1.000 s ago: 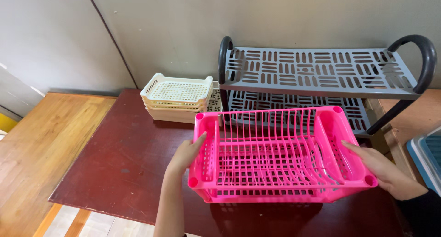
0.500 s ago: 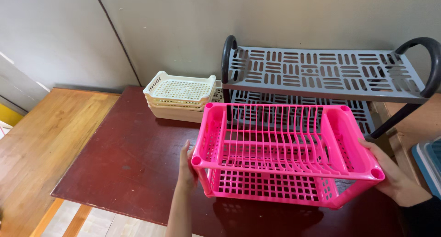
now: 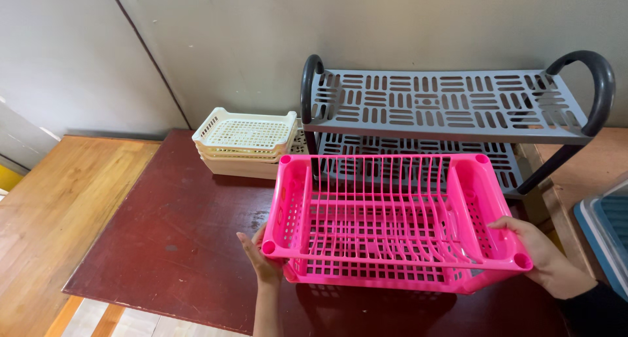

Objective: The person disassembles a pink plastic storage rack by removing its legs and separating the trays. They then disassemble a gray two-tier shelf by removing its legs and separating the shelves. The parts are placed on the table.

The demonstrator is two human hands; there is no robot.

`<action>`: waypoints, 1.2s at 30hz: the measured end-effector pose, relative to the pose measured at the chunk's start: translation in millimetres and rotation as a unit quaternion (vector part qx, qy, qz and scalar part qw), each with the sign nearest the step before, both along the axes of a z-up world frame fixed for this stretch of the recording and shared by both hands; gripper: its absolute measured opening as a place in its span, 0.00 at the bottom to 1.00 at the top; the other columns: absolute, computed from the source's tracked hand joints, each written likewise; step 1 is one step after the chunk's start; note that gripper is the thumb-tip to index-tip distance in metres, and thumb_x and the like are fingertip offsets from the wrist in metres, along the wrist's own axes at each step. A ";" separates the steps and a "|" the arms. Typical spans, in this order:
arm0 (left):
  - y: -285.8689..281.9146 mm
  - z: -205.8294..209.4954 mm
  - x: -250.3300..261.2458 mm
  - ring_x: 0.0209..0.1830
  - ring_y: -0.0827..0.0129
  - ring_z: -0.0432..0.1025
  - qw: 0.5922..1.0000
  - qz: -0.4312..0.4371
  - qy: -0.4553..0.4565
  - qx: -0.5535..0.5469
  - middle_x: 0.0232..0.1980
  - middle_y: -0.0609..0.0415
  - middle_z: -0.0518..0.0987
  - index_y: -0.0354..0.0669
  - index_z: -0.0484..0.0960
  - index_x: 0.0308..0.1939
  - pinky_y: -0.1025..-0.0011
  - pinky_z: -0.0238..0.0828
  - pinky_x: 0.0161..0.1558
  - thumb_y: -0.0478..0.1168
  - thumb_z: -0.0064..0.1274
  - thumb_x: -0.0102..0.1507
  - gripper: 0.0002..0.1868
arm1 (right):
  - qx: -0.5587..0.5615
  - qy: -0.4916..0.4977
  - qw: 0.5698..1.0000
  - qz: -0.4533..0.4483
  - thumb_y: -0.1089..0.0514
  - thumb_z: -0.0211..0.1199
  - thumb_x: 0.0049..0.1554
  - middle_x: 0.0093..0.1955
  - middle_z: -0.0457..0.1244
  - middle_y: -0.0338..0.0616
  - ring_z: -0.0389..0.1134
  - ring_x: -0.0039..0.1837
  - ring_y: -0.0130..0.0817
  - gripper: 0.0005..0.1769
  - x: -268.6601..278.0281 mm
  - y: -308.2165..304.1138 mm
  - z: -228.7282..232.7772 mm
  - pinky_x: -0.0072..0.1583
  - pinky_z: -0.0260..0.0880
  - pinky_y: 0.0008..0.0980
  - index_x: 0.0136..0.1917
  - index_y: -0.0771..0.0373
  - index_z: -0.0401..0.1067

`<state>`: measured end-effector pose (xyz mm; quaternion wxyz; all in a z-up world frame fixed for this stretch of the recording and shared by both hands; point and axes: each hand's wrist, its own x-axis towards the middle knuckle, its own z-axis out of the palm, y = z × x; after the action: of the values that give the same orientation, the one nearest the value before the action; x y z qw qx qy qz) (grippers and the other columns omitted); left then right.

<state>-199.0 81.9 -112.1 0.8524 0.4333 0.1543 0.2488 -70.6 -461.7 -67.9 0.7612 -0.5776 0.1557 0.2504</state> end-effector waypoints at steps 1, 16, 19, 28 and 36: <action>1.6 0.3 -0.7 0.40 0.65 0.79 1.000 -0.001 -0.010 0.006 0.46 0.46 0.84 0.32 0.78 0.60 0.67 0.77 0.37 0.78 0.24 0.64 0.53 | 0.007 0.020 1.000 -0.012 0.59 0.53 0.59 0.52 0.69 0.54 0.71 0.51 0.42 0.17 0.2 -1.6 -4.8 0.56 0.73 0.46 0.58 0.70 0.71; -17.0 -27.8 5.0 0.41 0.56 0.73 0.926 0.243 -0.012 0.289 0.52 0.34 0.74 0.31 0.72 0.67 0.59 0.75 0.42 0.71 0.28 0.71 0.46 | 0.014 0.026 1.000 -0.011 0.59 0.52 0.56 0.52 0.69 0.54 0.72 0.50 0.43 0.20 -13.4 16.5 31.8 0.55 0.72 0.48 0.59 0.68 0.69; -49.5 2.8 1.2 0.68 0.55 0.61 0.672 0.426 0.028 0.605 0.72 0.40 0.56 0.42 0.59 0.75 0.54 0.72 0.68 0.68 0.26 0.74 0.39 | 0.016 -0.034 0.999 -0.020 0.61 0.56 0.57 0.55 0.68 0.52 0.71 0.53 0.43 0.19 -17.9 16.7 30.4 0.59 0.71 0.49 0.61 0.70 0.65; -231.1 137.0 5.1 0.77 0.47 0.63 0.408 0.144 -0.188 0.882 0.77 0.43 0.69 0.48 0.69 0.74 0.59 0.59 0.80 0.40 0.52 0.71 0.27 | 0.000 -0.013 0.998 -0.061 0.47 0.53 0.64 0.59 0.68 0.46 0.70 0.56 0.34 0.25 -45.2 49.8 81.7 0.60 0.68 0.40 0.68 0.62 0.69; -232.6 165.7 33.6 0.32 0.58 0.79 0.501 -0.198 -0.034 0.842 0.30 0.52 0.81 0.44 0.77 0.39 0.60 0.75 0.32 0.37 0.54 0.67 0.04 | 0.006 -0.061 0.998 0.031 0.29 0.41 0.62 0.61 0.70 0.47 0.69 0.60 0.35 0.42 -46.2 39.5 89.8 0.61 0.67 0.43 0.71 0.63 0.68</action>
<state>-165.4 -150.8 53.6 0.1168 0.9567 -0.2468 0.1009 -116.8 -422.2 21.9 0.7647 -0.5915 0.0893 0.2396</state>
